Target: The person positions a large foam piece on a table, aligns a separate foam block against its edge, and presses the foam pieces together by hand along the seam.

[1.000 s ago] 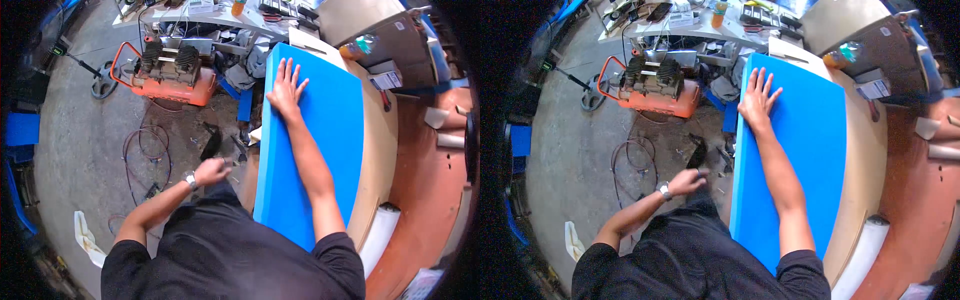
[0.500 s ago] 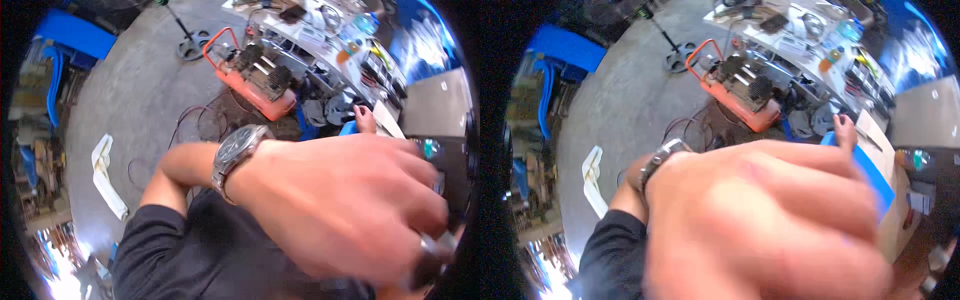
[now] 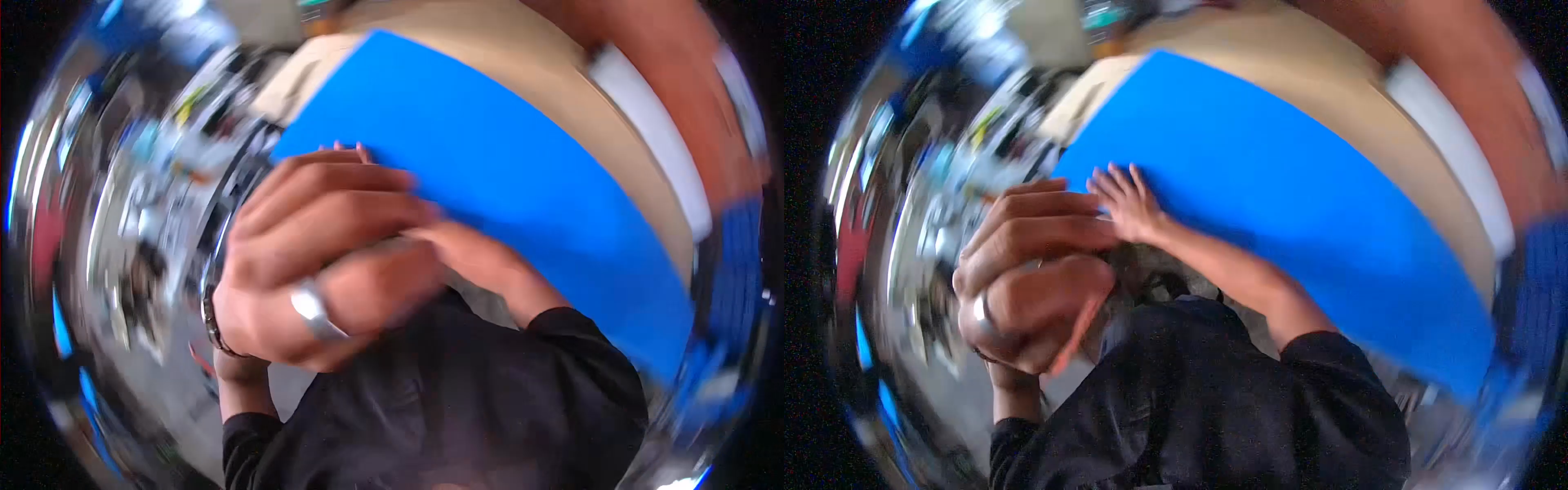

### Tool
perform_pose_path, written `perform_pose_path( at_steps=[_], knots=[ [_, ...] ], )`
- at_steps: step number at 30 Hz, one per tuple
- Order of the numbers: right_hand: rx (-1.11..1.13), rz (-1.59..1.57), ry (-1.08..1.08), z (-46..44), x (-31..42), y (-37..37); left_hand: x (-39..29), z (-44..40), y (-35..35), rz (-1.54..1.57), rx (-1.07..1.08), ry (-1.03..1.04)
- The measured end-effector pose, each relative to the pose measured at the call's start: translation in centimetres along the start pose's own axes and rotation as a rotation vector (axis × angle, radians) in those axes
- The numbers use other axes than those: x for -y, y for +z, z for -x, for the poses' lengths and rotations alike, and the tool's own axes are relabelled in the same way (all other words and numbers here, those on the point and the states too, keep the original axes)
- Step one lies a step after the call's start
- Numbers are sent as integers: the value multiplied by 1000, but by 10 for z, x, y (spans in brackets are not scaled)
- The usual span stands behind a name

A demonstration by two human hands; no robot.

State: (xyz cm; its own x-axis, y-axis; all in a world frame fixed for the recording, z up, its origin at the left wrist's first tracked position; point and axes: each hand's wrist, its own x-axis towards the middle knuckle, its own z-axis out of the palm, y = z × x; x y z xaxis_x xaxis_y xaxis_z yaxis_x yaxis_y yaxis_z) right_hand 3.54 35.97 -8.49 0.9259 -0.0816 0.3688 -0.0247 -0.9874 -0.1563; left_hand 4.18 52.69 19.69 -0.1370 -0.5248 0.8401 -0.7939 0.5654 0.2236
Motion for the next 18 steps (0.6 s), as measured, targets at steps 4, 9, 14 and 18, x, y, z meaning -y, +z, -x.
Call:
perform_pose_path(
  at_steps=[4, 9, 14, 18],
  knots=[
    [-58, 410, 203, 169, -6, -94, 86, 21, 24, 88, 203, -330],
    [390, 506, 1402, 396, 27, -210, 263, 182, 97, -641, 469, -658],
    [-234, 477, 1693, 517, 53, -283, 216, 133, 83, -320, 588, -810],
    [-761, 629, 1544, 401, 74, -396, 337, 207, 98, -654, 539, -509]
  ],
)
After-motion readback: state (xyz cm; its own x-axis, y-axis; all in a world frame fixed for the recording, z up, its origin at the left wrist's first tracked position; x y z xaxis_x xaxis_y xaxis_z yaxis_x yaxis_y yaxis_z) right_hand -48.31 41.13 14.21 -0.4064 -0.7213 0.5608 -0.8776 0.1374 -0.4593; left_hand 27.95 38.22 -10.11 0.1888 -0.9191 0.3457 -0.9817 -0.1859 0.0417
